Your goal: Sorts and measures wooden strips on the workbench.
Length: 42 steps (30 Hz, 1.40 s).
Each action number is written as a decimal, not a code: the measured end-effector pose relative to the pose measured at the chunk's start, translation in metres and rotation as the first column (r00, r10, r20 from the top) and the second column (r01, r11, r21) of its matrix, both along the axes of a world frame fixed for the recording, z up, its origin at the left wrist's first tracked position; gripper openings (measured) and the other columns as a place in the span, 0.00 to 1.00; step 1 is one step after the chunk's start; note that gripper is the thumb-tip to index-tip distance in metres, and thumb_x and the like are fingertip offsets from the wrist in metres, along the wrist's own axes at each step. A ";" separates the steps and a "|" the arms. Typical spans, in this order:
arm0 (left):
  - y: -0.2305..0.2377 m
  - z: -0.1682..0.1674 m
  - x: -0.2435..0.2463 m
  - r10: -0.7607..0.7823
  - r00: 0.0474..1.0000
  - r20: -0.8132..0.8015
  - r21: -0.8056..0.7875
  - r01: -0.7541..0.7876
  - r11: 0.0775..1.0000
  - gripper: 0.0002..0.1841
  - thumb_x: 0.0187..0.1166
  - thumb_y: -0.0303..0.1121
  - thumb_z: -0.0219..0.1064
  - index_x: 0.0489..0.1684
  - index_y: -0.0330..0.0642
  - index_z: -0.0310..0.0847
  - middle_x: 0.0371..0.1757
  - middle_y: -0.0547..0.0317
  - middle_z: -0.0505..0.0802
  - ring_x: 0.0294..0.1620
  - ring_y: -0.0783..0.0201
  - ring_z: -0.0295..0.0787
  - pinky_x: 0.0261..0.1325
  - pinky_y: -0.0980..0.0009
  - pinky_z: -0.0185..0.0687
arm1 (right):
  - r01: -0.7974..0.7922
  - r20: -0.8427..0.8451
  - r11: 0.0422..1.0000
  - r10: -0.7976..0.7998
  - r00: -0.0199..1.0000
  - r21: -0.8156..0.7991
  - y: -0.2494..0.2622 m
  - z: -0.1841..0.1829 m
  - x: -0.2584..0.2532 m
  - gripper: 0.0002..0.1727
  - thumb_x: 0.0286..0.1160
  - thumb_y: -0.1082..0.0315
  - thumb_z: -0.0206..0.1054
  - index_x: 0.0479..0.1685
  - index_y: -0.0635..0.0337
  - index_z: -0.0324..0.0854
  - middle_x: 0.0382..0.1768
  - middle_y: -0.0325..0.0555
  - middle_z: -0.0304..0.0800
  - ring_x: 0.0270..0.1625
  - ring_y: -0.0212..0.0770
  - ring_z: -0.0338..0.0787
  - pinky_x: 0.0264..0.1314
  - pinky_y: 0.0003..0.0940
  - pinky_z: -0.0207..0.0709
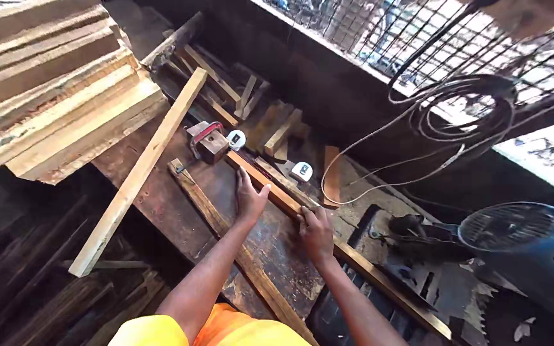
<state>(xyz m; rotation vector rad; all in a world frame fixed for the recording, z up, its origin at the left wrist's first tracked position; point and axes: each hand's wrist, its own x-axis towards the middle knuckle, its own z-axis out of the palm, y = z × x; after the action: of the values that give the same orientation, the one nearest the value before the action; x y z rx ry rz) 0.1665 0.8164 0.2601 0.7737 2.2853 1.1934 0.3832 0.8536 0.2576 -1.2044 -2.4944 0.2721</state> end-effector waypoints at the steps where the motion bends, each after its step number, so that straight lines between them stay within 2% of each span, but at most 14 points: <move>1: 0.002 -0.001 -0.003 0.008 1.000 -0.007 0.002 -0.008 1.000 0.59 0.70 0.49 0.79 0.96 0.36 0.37 0.94 0.42 0.59 0.91 0.51 0.61 0.89 0.53 0.64 | -0.011 -0.020 1.000 0.011 1.000 0.009 0.001 0.000 -0.004 0.13 0.81 0.63 0.68 0.57 0.60 0.89 0.52 0.56 0.87 0.60 0.58 0.85 0.63 0.54 0.82; 5: 0.003 -0.007 -0.012 0.017 0.999 -0.031 0.030 -0.016 0.999 0.59 0.69 0.49 0.81 0.96 0.36 0.39 0.94 0.42 0.59 0.92 0.52 0.60 0.90 0.55 0.61 | -0.029 -0.073 0.999 0.031 0.997 0.018 0.004 0.002 -0.015 0.09 0.78 0.68 0.69 0.49 0.61 0.90 0.47 0.54 0.88 0.57 0.57 0.86 0.62 0.51 0.82; 10: 0.001 -0.009 -0.013 -0.030 0.999 -0.035 -0.010 0.030 1.000 0.61 0.71 0.51 0.79 0.97 0.37 0.32 0.95 0.40 0.55 0.94 0.51 0.55 0.92 0.56 0.56 | 0.030 -0.026 0.999 -0.030 0.999 -0.013 0.002 0.009 -0.023 0.05 0.74 0.69 0.71 0.42 0.60 0.89 0.44 0.53 0.87 0.56 0.56 0.86 0.61 0.50 0.82; 13: -0.002 -0.003 -0.020 -0.107 0.994 -0.010 -0.027 0.107 0.994 0.62 0.71 0.51 0.78 0.96 0.35 0.29 0.95 0.36 0.52 0.94 0.48 0.52 0.93 0.53 0.54 | 0.045 0.012 0.996 -0.044 0.999 -0.080 0.001 0.020 -0.021 0.07 0.76 0.67 0.71 0.46 0.58 0.88 0.50 0.54 0.87 0.60 0.57 0.86 0.64 0.53 0.82; 15: -0.013 0.011 -0.026 -0.188 0.982 -0.013 -0.060 0.187 0.981 0.57 0.74 0.49 0.76 0.95 0.32 0.36 0.92 0.34 0.58 0.92 0.45 0.59 0.91 0.49 0.58 | 0.008 -0.056 0.990 -0.016 0.998 -0.141 -0.008 0.034 -0.006 0.14 0.77 0.65 0.71 0.57 0.60 0.88 0.63 0.57 0.86 0.70 0.58 0.84 0.73 0.56 0.79; 17: -0.034 0.032 -0.030 -0.325 0.945 -0.040 -0.147 0.316 0.937 0.47 0.78 0.48 0.73 0.93 0.34 0.50 0.88 0.38 0.69 0.87 0.46 0.68 0.88 0.47 0.64 | -0.013 -0.160 0.984 -0.016 0.987 -0.177 -0.034 0.051 0.020 0.16 0.78 0.64 0.71 0.61 0.60 0.87 0.66 0.55 0.86 0.72 0.54 0.84 0.74 0.55 0.79; 19: -0.066 0.049 -0.028 -0.514 0.853 -0.093 -0.203 0.489 0.848 0.37 0.80 0.47 0.71 0.88 0.41 0.66 0.82 0.45 0.79 0.79 0.48 0.79 0.81 0.45 0.73 | 0.001 -0.216 0.969 -0.057 0.975 -0.248 -0.076 0.061 0.062 0.15 0.80 0.62 0.70 0.60 0.58 0.87 0.61 0.51 0.89 0.64 0.49 0.89 0.68 0.53 0.84; 22: -0.119 0.052 -0.024 -0.803 0.573 -0.161 -0.216 0.774 0.596 0.32 0.76 0.49 0.75 0.81 0.51 0.76 0.77 0.58 0.84 0.79 0.59 0.79 0.83 0.50 0.74 | 0.120 -0.188 0.931 -0.194 0.963 -0.346 -0.147 0.036 0.141 0.16 0.79 0.49 0.68 0.56 0.45 0.89 0.52 0.35 0.91 0.53 0.35 0.91 0.57 0.44 0.90; 24: -0.147 0.045 -0.026 -0.909 0.370 -0.193 -0.284 0.865 0.413 0.34 0.70 0.51 0.79 0.79 0.56 0.79 0.83 0.67 0.79 0.85 0.62 0.70 0.88 0.49 0.63 | 0.182 -0.124 0.889 -0.255 0.959 -0.420 -0.197 0.021 0.181 0.20 0.75 0.41 0.69 0.57 0.39 0.90 0.56 0.29 0.91 0.60 0.32 0.90 0.64 0.41 0.88; 27: -0.163 0.038 -0.038 -0.938 0.234 -0.256 -0.438 0.837 0.328 0.42 0.61 0.52 0.85 0.82 0.66 0.75 0.85 0.71 0.77 0.89 0.60 0.64 0.91 0.43 0.53 | 0.177 -0.017 0.881 -0.205 0.979 -0.440 -0.248 0.021 0.201 0.28 0.68 0.34 0.71 0.66 0.34 0.85 0.64 0.26 0.87 0.72 0.34 0.81 0.75 0.43 0.79; 29: -0.162 0.033 -0.049 -0.920 0.213 -0.328 -0.497 0.790 0.360 0.42 0.60 0.50 0.86 0.81 0.65 0.75 0.81 0.66 0.81 0.86 0.56 0.69 0.90 0.42 0.55 | 0.161 0.050 0.898 -0.154 0.987 -0.409 -0.260 0.021 0.194 0.31 0.65 0.39 0.76 0.69 0.38 0.83 0.67 0.34 0.84 0.73 0.42 0.81 0.74 0.48 0.79; 31: -0.156 0.025 -0.054 -0.892 0.208 -0.403 -0.473 0.787 0.397 0.35 0.60 0.49 0.86 0.73 0.62 0.83 0.71 0.60 0.88 0.78 0.52 0.78 0.86 0.41 0.61 | 0.184 0.074 0.905 -0.168 0.983 -0.382 -0.262 0.020 0.187 0.29 0.61 0.53 0.82 0.65 0.46 0.84 0.64 0.44 0.85 0.70 0.49 0.83 0.71 0.51 0.81; 34: -0.151 0.021 -0.052 -0.886 0.154 -0.437 -0.442 0.821 0.361 0.28 0.60 0.46 0.86 0.63 0.57 0.88 0.62 0.58 0.91 0.71 0.50 0.82 0.83 0.41 0.62 | 0.187 0.081 0.893 -0.168 0.982 -0.410 -0.255 0.030 0.194 0.27 0.60 0.61 0.83 0.62 0.48 0.84 0.59 0.44 0.85 0.66 0.47 0.84 0.68 0.46 0.82; 42: -0.167 0.012 0.023 -0.826 0.213 -0.522 -0.245 0.890 0.384 0.33 0.67 0.62 0.72 0.66 0.50 0.87 0.64 0.52 0.90 0.68 0.45 0.83 0.78 0.41 0.67 | 0.352 0.062 0.891 -0.349 0.935 -0.288 -0.224 0.072 0.274 0.22 0.60 0.72 0.80 0.57 0.54 0.87 0.64 0.48 0.86 0.73 0.49 0.82 0.77 0.50 0.77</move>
<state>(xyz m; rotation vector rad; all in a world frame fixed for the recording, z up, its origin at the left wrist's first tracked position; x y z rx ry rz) 0.1900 0.6498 0.2720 2.3415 1.5259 0.4997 0.6576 0.6292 0.3291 -1.7494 -2.2375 0.5571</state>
